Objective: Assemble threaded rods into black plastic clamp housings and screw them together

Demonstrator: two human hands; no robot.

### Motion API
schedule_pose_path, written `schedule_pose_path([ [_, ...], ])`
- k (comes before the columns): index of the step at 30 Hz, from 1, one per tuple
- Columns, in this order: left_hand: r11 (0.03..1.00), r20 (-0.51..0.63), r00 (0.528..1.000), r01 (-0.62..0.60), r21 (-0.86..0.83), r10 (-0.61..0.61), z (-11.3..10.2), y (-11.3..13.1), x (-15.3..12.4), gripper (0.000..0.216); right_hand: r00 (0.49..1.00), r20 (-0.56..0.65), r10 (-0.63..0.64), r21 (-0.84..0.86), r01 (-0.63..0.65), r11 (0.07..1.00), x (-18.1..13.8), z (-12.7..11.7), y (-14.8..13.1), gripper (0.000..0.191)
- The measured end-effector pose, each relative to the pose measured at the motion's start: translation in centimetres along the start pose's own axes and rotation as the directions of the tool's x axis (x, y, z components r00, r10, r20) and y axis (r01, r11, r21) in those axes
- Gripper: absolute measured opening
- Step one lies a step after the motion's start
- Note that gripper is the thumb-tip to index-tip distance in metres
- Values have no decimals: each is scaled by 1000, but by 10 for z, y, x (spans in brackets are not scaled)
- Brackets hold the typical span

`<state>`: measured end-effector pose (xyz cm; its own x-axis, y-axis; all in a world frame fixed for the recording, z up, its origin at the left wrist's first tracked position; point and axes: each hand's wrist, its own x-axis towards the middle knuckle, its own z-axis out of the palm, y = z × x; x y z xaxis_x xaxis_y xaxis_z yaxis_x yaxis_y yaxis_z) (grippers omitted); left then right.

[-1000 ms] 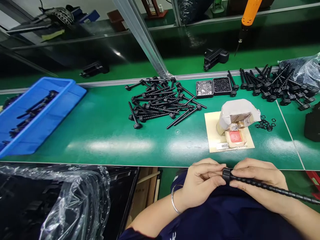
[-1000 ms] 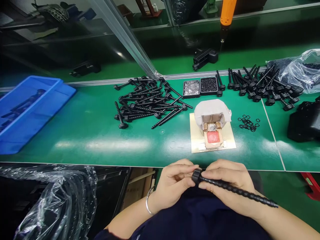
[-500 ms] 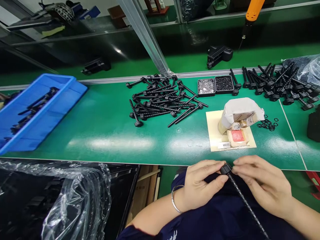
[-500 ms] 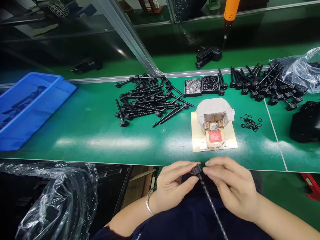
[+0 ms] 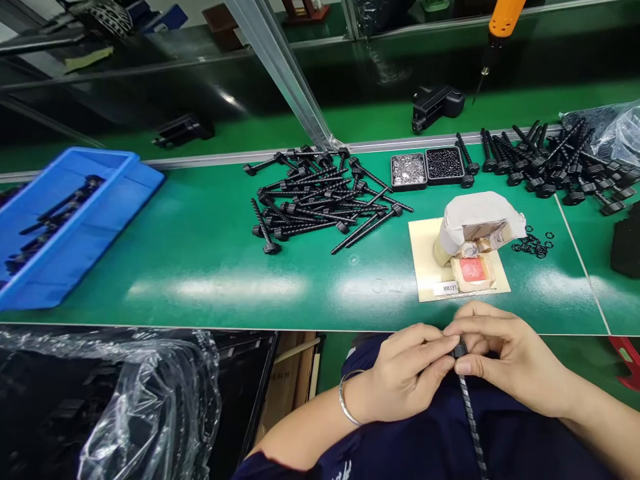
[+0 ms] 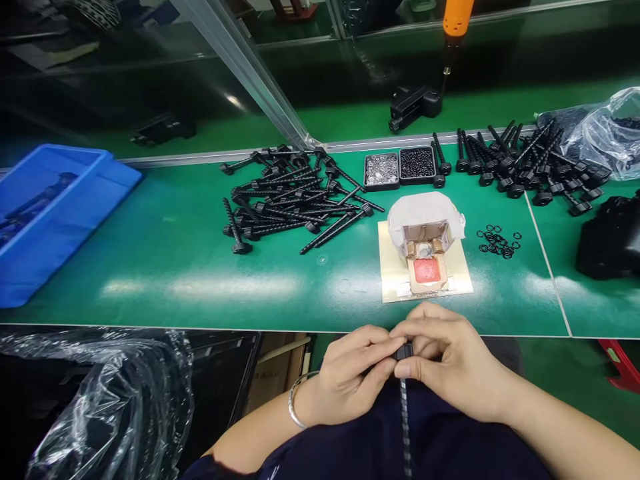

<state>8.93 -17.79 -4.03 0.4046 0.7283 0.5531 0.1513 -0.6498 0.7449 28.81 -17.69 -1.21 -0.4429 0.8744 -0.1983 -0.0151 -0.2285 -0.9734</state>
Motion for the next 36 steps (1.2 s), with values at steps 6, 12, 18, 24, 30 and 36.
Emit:
schedule_pose_path([
  [6, 999, 64, 998, -11, -51, 15, -1, -5, -1, 26, 953, 31, -302, -189, 303, 934, -3, -9, 17, 31],
  [12, 996, 82, 997, 8, -86, -1, -5, -7, 0, 36, 872, 79, -483, -391, 473, 790, -5, -8, 20, 50],
  [18, 987, 55, 993, 107, -122, -101, 3, -8, 0, 40, 724, 147, -674, -630, 594, 500, -5, -7, 33, 50],
  [24, 965, 121, 961, 257, -44, -250, -13, -17, 15, 23, 686, 88, -722, -788, 492, 371, -2, -19, 36, 27],
  [30, 564, -219, 974, 210, 799, -53, -80, -63, 48, 17, 501, -355, -789, -925, -64, 375, 13, -83, -2, 21],
  [36, 410, -66, 973, 155, 899, -222, -94, -99, 64, 25, 499, -753, -429, -653, -647, 394, 78, -176, -53, 38],
])
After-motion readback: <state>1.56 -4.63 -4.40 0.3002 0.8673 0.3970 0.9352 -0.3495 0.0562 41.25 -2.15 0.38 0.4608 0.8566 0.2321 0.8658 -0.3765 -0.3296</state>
